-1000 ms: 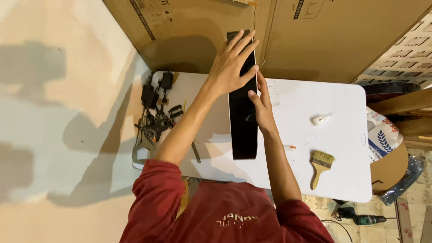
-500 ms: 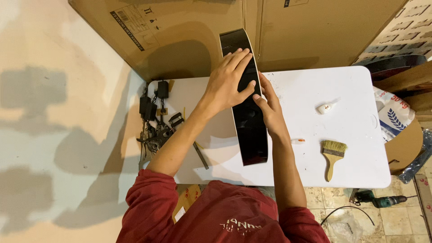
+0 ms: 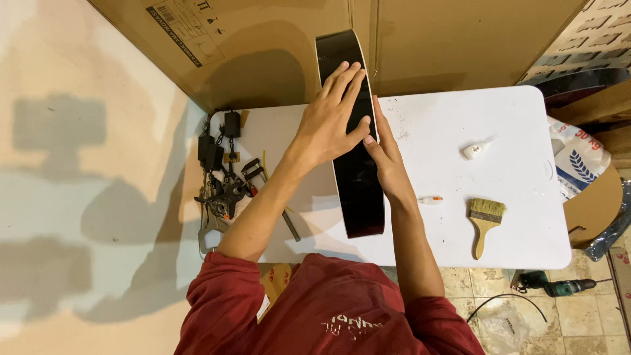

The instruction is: The person holds a curved wooden board with a black surface and applies glue along the edge using a small white bottle. They repeatedly squeeze glue onto the edge and spread it with their finger while keeping the board steady on a white table.

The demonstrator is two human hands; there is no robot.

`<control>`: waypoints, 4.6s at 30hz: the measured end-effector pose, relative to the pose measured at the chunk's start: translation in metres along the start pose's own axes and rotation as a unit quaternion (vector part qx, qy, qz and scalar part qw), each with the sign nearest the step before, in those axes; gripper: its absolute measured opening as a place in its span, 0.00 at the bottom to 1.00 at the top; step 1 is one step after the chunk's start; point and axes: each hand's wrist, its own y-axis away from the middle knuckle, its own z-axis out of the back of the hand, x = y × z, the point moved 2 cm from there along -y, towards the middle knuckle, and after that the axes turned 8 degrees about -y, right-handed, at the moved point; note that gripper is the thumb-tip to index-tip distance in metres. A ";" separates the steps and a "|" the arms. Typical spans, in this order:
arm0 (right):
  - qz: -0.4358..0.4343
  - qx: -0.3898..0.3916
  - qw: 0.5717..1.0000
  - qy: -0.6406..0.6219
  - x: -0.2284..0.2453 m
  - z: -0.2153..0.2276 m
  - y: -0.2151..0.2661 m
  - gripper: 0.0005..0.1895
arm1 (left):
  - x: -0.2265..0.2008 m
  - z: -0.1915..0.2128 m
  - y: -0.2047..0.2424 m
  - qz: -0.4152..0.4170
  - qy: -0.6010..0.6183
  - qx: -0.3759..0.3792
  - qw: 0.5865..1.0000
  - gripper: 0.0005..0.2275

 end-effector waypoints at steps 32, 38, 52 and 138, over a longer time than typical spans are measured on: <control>0.115 0.037 0.993 -0.005 -0.045 -0.004 0.029 0.41 | 0.020 0.028 0.000 -0.020 0.007 0.087 0.996 0.43; 0.105 0.031 0.994 -0.010 -0.036 -0.007 0.031 0.39 | 0.010 0.049 -0.007 0.031 0.031 0.221 0.974 0.45; 0.128 0.033 0.991 -0.032 -0.042 -0.002 0.034 0.32 | -0.002 0.057 -0.005 -0.003 0.077 0.174 0.982 0.23; -0.045 0.038 0.996 0.069 0.006 0.035 -0.069 0.29 | -0.002 0.033 0.008 -0.018 -0.116 0.034 0.992 0.40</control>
